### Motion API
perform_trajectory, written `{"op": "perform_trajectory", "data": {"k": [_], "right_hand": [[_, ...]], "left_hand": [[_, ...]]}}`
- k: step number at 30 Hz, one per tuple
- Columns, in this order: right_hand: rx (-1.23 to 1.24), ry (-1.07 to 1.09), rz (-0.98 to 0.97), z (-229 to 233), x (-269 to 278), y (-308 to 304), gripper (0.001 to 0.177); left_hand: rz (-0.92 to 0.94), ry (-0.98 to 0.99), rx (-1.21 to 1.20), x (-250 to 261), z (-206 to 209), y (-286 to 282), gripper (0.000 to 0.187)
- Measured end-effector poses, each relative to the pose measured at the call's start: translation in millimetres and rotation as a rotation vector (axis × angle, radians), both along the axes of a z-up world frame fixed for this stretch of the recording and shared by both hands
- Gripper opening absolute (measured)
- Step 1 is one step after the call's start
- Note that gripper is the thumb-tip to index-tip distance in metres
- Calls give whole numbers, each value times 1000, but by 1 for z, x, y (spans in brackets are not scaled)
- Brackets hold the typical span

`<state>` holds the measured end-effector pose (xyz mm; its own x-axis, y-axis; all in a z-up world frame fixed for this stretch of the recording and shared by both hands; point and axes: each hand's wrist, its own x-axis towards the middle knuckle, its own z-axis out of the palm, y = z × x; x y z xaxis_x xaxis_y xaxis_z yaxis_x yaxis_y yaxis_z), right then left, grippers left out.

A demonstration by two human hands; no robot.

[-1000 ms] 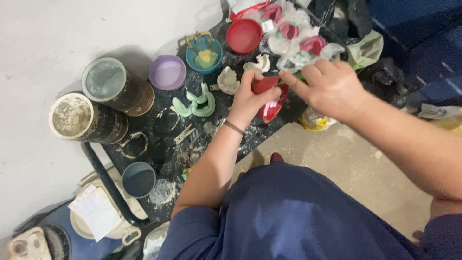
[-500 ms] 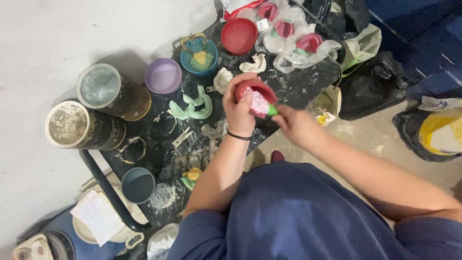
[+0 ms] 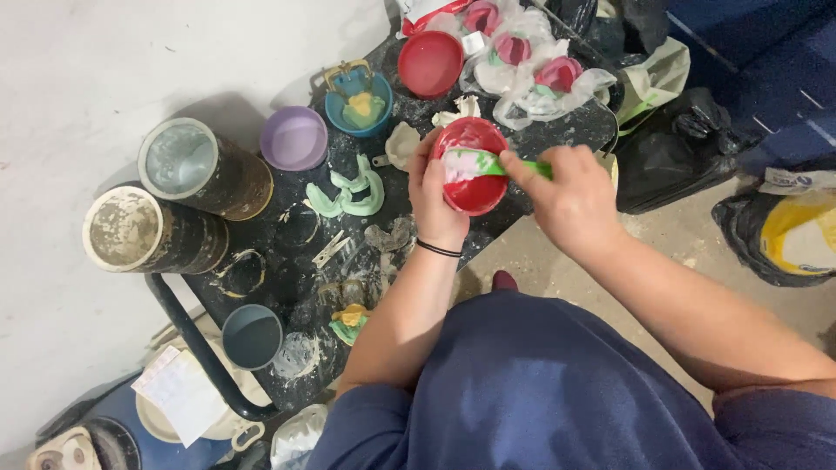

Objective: Mixing dental impression powder with liquid in a bowl and applying the resulting paste to a dental model using a spatula.

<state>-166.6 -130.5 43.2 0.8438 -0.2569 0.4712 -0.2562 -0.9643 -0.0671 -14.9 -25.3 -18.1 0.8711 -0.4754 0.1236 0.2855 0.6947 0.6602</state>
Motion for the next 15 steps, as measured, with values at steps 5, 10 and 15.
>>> {"op": "perform_trajectory", "data": {"k": [5, 10, 15], "right_hand": [[210, 174, 92, -23, -4, 48, 56], [880, 226, 180, 32, 7, 49, 44], [-319, 76, 211, 4, 4, -18, 40]], "left_hand": [[137, -49, 121, 5, -18, -7, 47], [128, -204, 102, 8, -7, -2, 57], [-141, 3, 121, 8, 10, 8, 45]]}}
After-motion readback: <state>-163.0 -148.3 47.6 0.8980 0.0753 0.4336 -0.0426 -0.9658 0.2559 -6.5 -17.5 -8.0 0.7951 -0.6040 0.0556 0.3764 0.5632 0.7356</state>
